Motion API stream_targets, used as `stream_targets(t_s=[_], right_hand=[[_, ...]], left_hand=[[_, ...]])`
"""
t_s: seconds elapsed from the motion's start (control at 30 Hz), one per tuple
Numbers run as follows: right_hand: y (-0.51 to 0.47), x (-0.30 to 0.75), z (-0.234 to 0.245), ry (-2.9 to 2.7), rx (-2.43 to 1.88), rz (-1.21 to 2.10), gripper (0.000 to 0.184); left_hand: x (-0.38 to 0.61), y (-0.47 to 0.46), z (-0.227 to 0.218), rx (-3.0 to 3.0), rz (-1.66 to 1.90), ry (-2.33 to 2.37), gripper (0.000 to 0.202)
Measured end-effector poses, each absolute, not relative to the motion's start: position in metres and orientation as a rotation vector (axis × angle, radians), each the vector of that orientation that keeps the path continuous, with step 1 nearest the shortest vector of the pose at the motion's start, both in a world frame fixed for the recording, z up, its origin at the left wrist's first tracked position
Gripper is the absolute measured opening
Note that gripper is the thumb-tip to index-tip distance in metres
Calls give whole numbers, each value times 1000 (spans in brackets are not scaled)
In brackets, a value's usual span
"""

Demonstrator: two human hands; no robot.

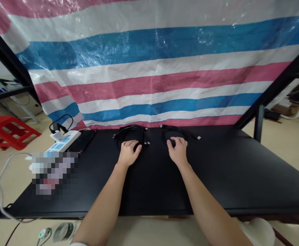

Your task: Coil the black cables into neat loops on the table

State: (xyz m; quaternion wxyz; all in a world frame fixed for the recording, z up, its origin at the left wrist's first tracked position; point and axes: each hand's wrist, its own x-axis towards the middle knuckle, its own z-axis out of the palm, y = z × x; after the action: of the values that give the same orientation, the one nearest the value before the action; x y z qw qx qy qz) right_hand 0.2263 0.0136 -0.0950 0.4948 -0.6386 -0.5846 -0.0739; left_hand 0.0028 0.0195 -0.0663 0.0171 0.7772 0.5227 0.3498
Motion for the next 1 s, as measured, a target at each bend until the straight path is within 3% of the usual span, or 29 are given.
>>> stream_targets(t_s=[0.37,0.6,1.0], right_hand=[[19,221,-96,-1459,-1468,-66,20],[21,223,-96,-1468,-1484,-65,19],[19,223,-95,-1463,-1477,-18,15]], left_hand=[[8,45,-47,2515,1268,1720,31],[24,66,-54,2686,759,1590,30],[16,40,-61,2590,1058,1722,21]])
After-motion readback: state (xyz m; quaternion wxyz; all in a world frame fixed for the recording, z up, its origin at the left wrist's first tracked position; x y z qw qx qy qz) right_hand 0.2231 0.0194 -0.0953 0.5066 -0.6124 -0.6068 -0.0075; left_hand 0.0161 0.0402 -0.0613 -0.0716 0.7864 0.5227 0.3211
